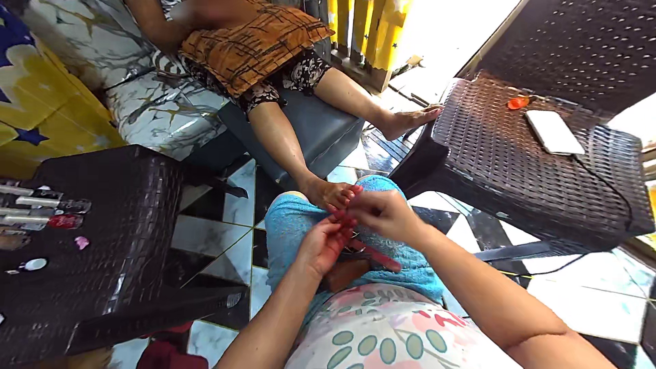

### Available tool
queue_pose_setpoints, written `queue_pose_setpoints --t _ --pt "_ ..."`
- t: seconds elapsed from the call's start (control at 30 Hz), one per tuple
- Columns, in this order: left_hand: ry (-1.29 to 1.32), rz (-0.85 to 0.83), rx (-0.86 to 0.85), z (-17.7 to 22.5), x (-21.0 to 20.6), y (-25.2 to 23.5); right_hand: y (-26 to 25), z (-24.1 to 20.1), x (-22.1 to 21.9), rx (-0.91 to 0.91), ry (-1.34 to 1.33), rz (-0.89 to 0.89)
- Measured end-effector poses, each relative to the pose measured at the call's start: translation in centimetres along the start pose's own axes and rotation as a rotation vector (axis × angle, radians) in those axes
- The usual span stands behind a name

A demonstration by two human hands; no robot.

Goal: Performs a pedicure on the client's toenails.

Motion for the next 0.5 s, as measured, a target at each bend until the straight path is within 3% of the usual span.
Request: queue_pose_setpoints --t 0.13,0.23,0.3,0.37,0.43,0.5 --pt "0.197 -0.084 0.044 -1.2 -4.3 -1.8 -4.7 1.3 2.2 -0.268 -0.68 0.17" --pt "0.335 -0.009 0.001 -1.3 -5.9 -4.2 -8.3 3.8 1.7 -0.53 -0.545 0.152" --pt "0.369 0.021 0.014 -1.6 -5.9 -4.9 -9.7 5.6 2.1 -0.551 -0.339 0.243" --pt "0.352 0.038 0.06 -1.4 -5.5 -5.0 -9.6 6.2 2.6 -0.491 -0.367 0.314" --pt "0.305 0.067 0.109 -1.1 -5.0 -5.0 -7.6 5.4 2.4 -0.465 -0.556 0.178" --pt "0.264 0.035 0.101 -1.0 -4.8 -4.8 -5.0 3.7 2.3 -0.465 -0.632 -0.098"
Point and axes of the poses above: each hand's wrist, its own y-axis away from the middle knuckle, its own x-axis out of the back of the hand, z = x × y, the point moved 2 cm from there along -y, towards the middle knuckle, and after that the axes turned 15 degrees about -y, right-handed, at the moved point
